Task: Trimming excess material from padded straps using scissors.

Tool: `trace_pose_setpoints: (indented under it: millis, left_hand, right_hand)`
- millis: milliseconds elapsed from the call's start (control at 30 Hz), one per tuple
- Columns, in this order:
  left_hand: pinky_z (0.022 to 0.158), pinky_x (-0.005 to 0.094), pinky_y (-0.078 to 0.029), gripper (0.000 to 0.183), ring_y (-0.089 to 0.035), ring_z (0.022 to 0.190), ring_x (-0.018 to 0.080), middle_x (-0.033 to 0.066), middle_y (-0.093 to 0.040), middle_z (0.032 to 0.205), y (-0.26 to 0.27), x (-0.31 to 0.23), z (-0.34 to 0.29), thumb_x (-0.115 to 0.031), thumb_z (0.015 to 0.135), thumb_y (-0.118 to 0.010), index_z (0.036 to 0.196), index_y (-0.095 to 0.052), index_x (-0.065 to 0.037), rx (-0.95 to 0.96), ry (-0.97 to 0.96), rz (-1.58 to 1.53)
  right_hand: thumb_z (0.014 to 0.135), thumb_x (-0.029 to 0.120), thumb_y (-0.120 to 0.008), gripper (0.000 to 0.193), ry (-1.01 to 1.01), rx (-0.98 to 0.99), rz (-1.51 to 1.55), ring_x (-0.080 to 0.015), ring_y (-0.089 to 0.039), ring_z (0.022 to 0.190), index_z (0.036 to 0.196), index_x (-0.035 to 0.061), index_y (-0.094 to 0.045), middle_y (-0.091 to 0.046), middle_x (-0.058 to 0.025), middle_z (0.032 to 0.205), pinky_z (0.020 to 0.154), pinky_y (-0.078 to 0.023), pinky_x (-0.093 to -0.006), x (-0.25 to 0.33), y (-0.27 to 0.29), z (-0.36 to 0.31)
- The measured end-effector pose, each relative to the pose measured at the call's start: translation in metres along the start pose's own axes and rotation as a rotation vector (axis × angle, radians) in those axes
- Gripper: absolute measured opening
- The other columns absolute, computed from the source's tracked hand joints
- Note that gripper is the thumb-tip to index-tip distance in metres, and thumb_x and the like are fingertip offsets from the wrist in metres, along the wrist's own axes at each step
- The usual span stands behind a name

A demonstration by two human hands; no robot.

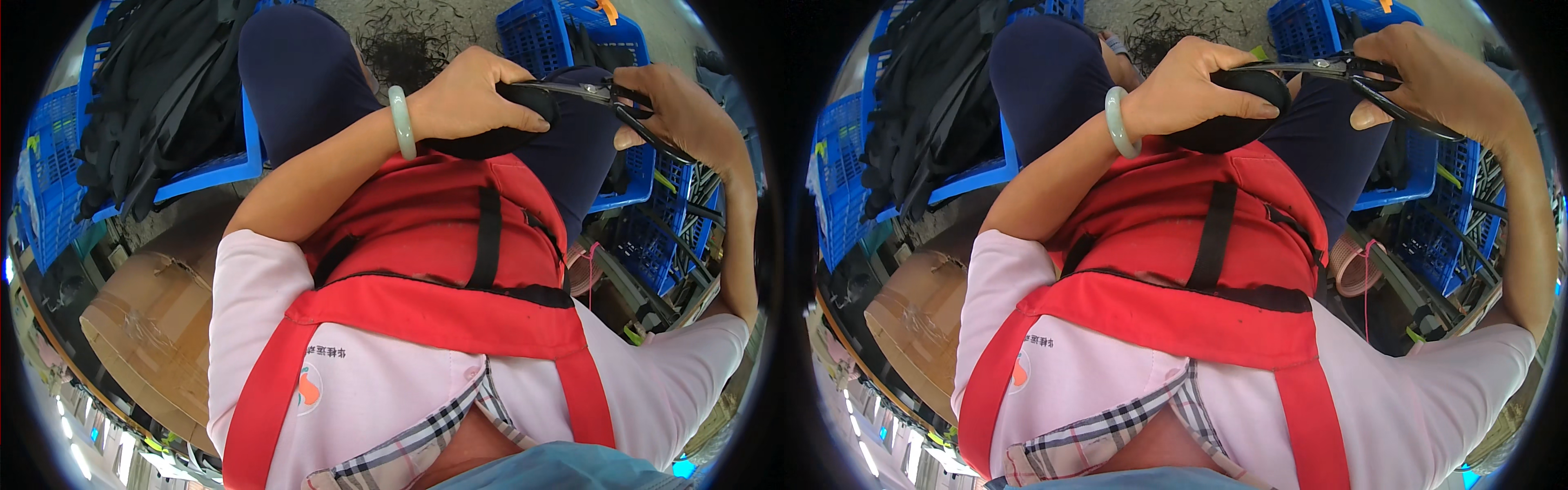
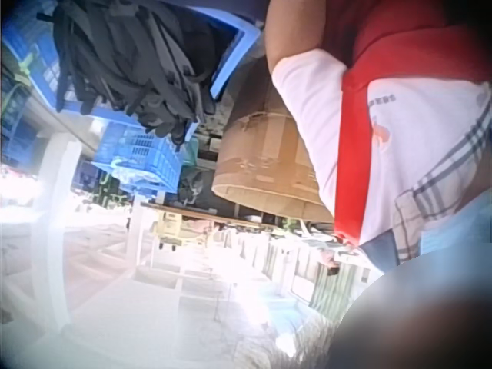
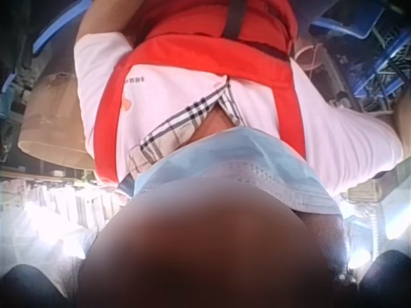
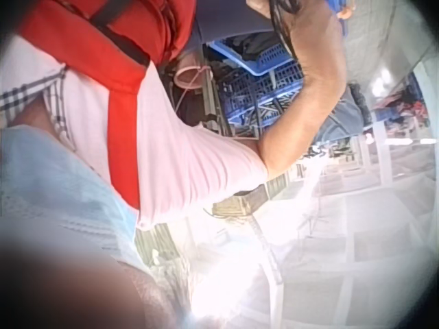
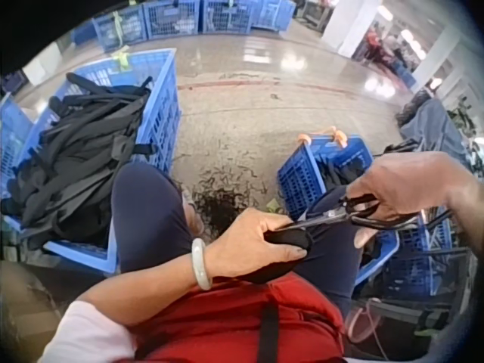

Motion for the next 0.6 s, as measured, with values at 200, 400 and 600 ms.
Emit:
trace_pose_setpoints:
  millis: [200,400,600]
  left_hand:
    - [0.06,0.0236,-0.046,0.026,-0.055,0.064,0.0067,0.0032,-0.065,0.068,-0.002,0.002,-0.001,-0.018,0.073,-0.079,0.087,-0.071,0.002,-0.048,-0.021,-0.094]
    - [0.076,0.0219,-0.049,0.032,-0.061,0.079,0.0079,0.0041,-0.068,0.086,0.011,0.003,0.006,-0.014,0.075,-0.079,0.103,-0.069,-0.001,-0.059,-0.019,-0.059]
    - [0.076,0.0244,-0.049,0.039,-0.06,0.081,0.0096,0.0021,-0.065,0.089,0.014,0.03,0.014,-0.007,0.071,-0.078,0.105,-0.063,-0.001,-0.166,0.0,-0.364]
  right_hand:
    - [0.063,0.039,-0.081,0.069,-0.008,0.147,-0.147,-0.0282,-0.06,0.085,0.116,0.0023,-0.059,-0.059,-0.0104,0.096,0.073,-0.048,-0.0372,0.017,0.012,0.018]
    - [0.067,0.049,-0.079,0.056,0.037,0.223,-0.199,-0.0196,-0.053,0.059,0.088,0.0012,-0.056,-0.049,-0.0022,0.066,0.055,-0.042,-0.0283,0.001,0.016,0.029]
    - [0.085,0.02,-0.071,0.024,0.062,-0.052,1.02,-0.0046,-0.047,0.062,0.091,0.001,-0.059,-0.054,0.001,0.072,0.056,-0.039,-0.0218,0.048,-0.056,0.05]
Point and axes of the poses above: each hand's wrist, its own z-axis towards the middle knuckle, its own y-axis out of the back of the hand, x = y × z, the point moved 4 cm from there along z, towards the middle knuckle
